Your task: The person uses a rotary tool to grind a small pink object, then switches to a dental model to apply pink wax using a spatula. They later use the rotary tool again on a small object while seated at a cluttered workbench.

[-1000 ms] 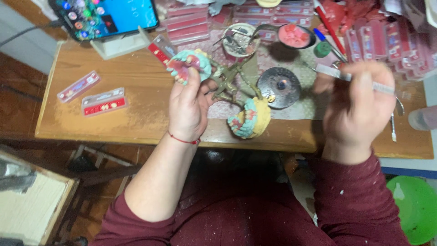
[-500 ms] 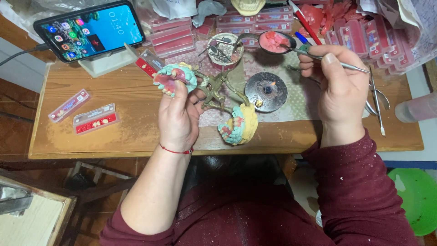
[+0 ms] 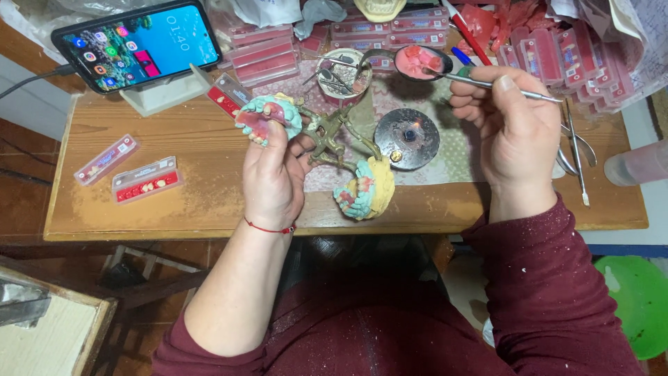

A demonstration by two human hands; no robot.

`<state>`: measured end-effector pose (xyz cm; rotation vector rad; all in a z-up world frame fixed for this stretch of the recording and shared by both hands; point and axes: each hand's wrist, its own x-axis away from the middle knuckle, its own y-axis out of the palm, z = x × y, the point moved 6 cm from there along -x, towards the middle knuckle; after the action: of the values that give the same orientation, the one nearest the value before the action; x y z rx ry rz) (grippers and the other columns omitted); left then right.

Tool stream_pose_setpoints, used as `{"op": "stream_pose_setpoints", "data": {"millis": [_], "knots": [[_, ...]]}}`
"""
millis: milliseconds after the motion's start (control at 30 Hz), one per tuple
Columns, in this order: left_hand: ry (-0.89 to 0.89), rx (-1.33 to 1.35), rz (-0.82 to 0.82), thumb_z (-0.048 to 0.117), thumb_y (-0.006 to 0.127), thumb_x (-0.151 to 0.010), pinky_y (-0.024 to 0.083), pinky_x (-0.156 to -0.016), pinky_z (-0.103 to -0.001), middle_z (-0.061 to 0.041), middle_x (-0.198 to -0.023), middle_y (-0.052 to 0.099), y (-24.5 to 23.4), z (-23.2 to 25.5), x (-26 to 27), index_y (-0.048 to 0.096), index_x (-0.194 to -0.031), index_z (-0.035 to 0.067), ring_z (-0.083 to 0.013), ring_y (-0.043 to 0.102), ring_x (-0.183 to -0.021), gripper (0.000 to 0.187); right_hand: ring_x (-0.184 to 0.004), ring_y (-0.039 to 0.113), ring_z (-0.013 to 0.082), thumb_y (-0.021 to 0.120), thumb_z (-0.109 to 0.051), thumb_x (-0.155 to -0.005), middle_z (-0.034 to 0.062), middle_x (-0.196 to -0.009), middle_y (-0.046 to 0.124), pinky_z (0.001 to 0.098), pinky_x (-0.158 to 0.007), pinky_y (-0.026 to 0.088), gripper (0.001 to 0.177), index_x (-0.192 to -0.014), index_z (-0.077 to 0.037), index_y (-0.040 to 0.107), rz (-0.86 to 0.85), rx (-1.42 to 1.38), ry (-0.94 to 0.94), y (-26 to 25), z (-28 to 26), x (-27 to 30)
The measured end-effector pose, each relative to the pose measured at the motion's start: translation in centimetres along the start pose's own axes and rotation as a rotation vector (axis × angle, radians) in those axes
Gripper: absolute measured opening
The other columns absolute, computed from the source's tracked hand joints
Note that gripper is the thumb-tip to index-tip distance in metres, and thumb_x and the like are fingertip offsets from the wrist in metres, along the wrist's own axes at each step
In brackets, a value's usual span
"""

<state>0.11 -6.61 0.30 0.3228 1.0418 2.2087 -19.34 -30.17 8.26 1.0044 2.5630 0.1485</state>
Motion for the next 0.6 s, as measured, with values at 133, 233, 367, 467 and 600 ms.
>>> {"op": "stream_pose_setpoints", "data": {"millis": [133, 233, 367, 467, 600], "knots": [[0.000, 0.000, 0.004, 0.036, 0.058, -0.107, 0.057, -0.087, -0.036, -0.007, -0.121, 0.063, 0.3, 0.2, 0.1, 0.052, -0.135, 0.007, -0.0176, 0.060, -0.099, 0.041, -0.095, 0.073, 0.0233, 0.055, -0.020, -0.119, 0.0204, -0.109, 0.073, 0.0327, -0.088, 0.061, 0.030, -0.126, 0.007, 0.065, 0.000, -0.048, 0.010, -0.2, 0.1, -0.1], [0.000, -0.002, -0.008, 0.036, 0.059, -0.106, 0.058, -0.086, -0.037, -0.008, -0.121, 0.063, 0.2, 0.1, 0.1, 0.051, -0.135, 0.007, -0.0179, 0.061, -0.099, 0.041, -0.094, 0.073, 0.0244, 0.054, -0.023, -0.119, 0.0210, -0.109, 0.073, 0.0326, -0.087, 0.062, 0.033, -0.126, 0.007, 0.065, 0.011, -0.097, 0.034, -0.3, 0.2, -0.2], [0.007, -0.004, -0.005, 0.036, 0.059, -0.108, 0.057, -0.087, -0.036, -0.008, -0.121, 0.063, 0.2, 0.1, 0.1, 0.051, -0.137, 0.005, -0.0185, 0.061, -0.100, 0.043, -0.096, 0.074, 0.0250, 0.054, -0.024, -0.120, 0.0218, -0.111, 0.073, 0.0330, -0.087, 0.062, 0.035, -0.129, 0.008, 0.064, 0.012, -0.098, 0.035, -0.4, 0.5, -0.1], [0.010, -0.001, -0.010, 0.036, 0.058, -0.106, 0.059, -0.087, -0.037, -0.008, -0.120, 0.063, 0.7, 0.3, 0.1, 0.051, -0.136, 0.006, -0.0186, 0.062, -0.099, 0.043, -0.097, 0.074, 0.0251, 0.054, -0.024, -0.120, 0.0222, -0.112, 0.073, 0.0333, -0.088, 0.062, 0.035, -0.131, 0.008, 0.063, 0.008, -0.094, 0.043, -0.4, 0.7, -0.1], [0.014, 0.008, 0.002, 0.035, 0.058, -0.108, 0.059, -0.087, -0.037, -0.008, -0.120, 0.063, 0.2, 0.1, 0.0, 0.051, -0.136, 0.005, -0.0181, 0.062, -0.099, 0.042, -0.099, 0.074, 0.0266, 0.052, -0.023, -0.119, 0.0228, -0.113, 0.073, 0.0351, -0.090, 0.063, 0.035, -0.130, 0.009, 0.063, 0.026, -0.130, 0.081, -0.3, 0.6, -0.2]]}}
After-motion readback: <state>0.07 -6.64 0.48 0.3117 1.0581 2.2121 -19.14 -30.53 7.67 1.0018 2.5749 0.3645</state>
